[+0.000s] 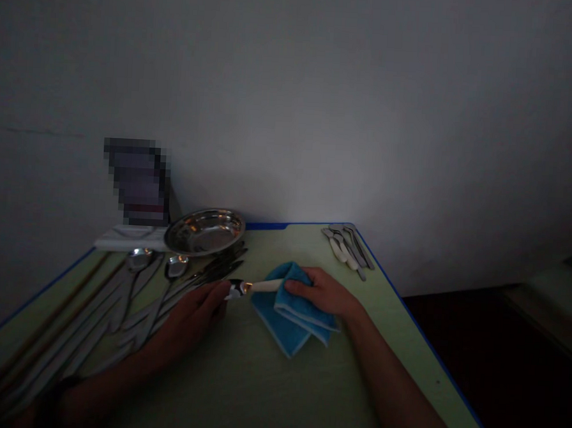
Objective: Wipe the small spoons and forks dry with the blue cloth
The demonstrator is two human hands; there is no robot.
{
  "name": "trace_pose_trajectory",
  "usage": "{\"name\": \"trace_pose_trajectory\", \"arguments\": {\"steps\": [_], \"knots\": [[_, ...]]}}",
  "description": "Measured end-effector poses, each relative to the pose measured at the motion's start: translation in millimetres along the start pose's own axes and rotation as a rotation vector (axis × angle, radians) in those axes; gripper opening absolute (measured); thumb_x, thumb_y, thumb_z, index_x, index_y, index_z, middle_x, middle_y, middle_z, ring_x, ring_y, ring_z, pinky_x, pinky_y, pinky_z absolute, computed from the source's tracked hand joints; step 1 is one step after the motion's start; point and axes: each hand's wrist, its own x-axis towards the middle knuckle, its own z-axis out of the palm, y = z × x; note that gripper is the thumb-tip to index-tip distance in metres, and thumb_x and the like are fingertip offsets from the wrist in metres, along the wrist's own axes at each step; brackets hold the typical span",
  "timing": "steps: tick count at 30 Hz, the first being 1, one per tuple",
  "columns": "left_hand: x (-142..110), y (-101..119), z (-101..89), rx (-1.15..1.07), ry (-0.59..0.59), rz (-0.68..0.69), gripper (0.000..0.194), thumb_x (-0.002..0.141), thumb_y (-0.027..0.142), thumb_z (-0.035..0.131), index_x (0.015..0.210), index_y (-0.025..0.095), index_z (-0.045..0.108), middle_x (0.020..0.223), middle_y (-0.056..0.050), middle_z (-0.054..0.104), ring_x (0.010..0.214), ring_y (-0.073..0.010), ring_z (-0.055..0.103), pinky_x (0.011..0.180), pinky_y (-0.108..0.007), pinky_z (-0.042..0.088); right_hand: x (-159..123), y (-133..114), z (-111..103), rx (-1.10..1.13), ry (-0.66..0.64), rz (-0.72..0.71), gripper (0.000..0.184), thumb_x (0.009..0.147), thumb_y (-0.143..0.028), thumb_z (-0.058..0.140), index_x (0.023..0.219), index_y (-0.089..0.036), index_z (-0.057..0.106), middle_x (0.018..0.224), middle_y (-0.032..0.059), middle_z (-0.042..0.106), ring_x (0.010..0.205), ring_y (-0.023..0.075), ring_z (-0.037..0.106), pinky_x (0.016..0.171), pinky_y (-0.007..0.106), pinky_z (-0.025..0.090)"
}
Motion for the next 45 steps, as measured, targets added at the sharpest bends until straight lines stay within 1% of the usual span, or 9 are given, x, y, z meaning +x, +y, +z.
{"name": "trace_pose_trajectory", "arguments": {"steps": [3,5,9,14,22,27,34,41,45], "knots": [[0.3,0.8,-2.5,0.044,-0.015,0.046,0.036,0.089,0.039,0.03,0.067,0.019,0.05,0.056,0.004,0.048,0.052,-0.0141,0.049,0.05,-0.022,0.036,0.2,-0.7,6.1,0.007,0.041,-0.025,0.035,0.072,-0.048,0.056,0.082,-0.014,0.055,0.066,-0.0012,0.052,0.054,0.0083,0.048,0.051,0.022,0.042],[0.1,0.5,-3.1,0.074,-0.035,0.079,0.032,0.089,0.036,0.032,0.072,0.019,0.054,0.062,0.002,0.054,0.058,-0.015,0.052,0.056,-0.023,0.038,-0.7,-5.3,11.0,-0.096,0.015,-0.07,0.035,0.072,-0.048,0.056,0.082,-0.014,0.055,0.064,-0.002,0.051,0.054,0.0083,0.047,0.05,0.021,0.04],[0.4,-3.2,-0.5,0.127,-0.112,0.138,0.031,0.09,0.033,0.032,0.082,0.019,0.058,0.072,0.0,0.061,0.066,-0.0156,0.057,0.063,-0.024,0.039,-2.7,-16.6,23.0,-0.496,-0.029,-0.175,0.036,0.074,-0.05,0.052,0.077,-0.015,0.057,0.059,-0.0023,0.05,0.053,0.0085,0.045,0.05,0.02,0.034],[1.2,-7.5,3.4,0.204,-0.179,0.166,0.031,0.09,0.034,0.033,0.076,0.019,0.057,0.065,-0.001,0.059,0.06,-0.0153,0.057,0.058,-0.024,0.039,-1.8,-20.1,40.9,-0.911,0.007,-0.28,0.037,0.082,-0.047,0.04,0.076,-0.015,0.056,0.066,0.0034,0.059,0.06,0.0121,0.052,0.055,0.023,0.032],[-1.3,-5.3,2.8,0.267,-0.252,0.19,0.031,0.09,0.033,0.034,0.075,0.019,0.058,0.063,0.0,0.06,0.057,-0.0143,0.056,0.056,-0.023,0.039,-2.5,-19.0,52.0,-1.082,0.1,-0.291,0.037,0.085,-0.045,0.033,0.078,-0.017,0.057,0.073,0.005,0.064,0.063,0.0145,0.056,0.057,0.026,0.031],[-1.2,-0.2,-0.2,0.242,-0.243,0.173,0.033,0.09,0.033,0.033,0.073,0.018,0.057,0.063,-0.001,0.059,0.058,-0.015,0.057,0.056,-0.023,0.039,-3.0,-24.8,47.0,-1.016,0.037,-0.262,0.041,0.084,-0.049,0.033,0.08,-0.016,0.057,0.073,0.006,0.064,0.066,0.0148,0.056,0.059,0.025,0.033],[0.5,2.3,-4.5,0.106,-0.125,0.091,0.035,0.091,0.035,0.031,0.081,0.02,0.06,0.067,0.003,0.061,0.062,-0.0143,0.056,0.06,-0.022,0.039,-1.2,-23.7,19.4,-0.654,-0.102,-0.197,0.037,0.078,-0.05,0.046,0.079,-0.015,0.057,0.064,-0.0007,0.055,0.059,0.0101,0.05,0.055,0.021,0.036],[2.4,-1.0,-5.0,0.07,-0.006,0.012,0.043,0.089,0.043,0.03,0.06,0.019,0.049,0.05,0.006,0.046,0.047,-0.0133,0.047,0.046,-0.021,0.034,-1.6,-5.9,-3.2,-0.168,-0.074,-0.022,0.034,0.075,-0.046,0.054,0.088,-0.015,0.056,0.065,-0.0016,0.053,0.053,0.0077,0.045,0.05,0.021,0.039],[3.6,-3.1,-5.4,0.064,0.006,0.008,0.042,0.089,0.042,0.029,0.058,0.019,0.047,0.05,0.005,0.046,0.047,-0.0137,0.047,0.046,-0.022,0.034,-2.1,-1.8,1.2,-0.108,-0.063,0.003,0.035,0.074,-0.046,0.054,0.086,-0.013,0.057,0.064,-0.0018,0.051,0.053,0.0071,0.044,0.049,0.02,0.038]]}}
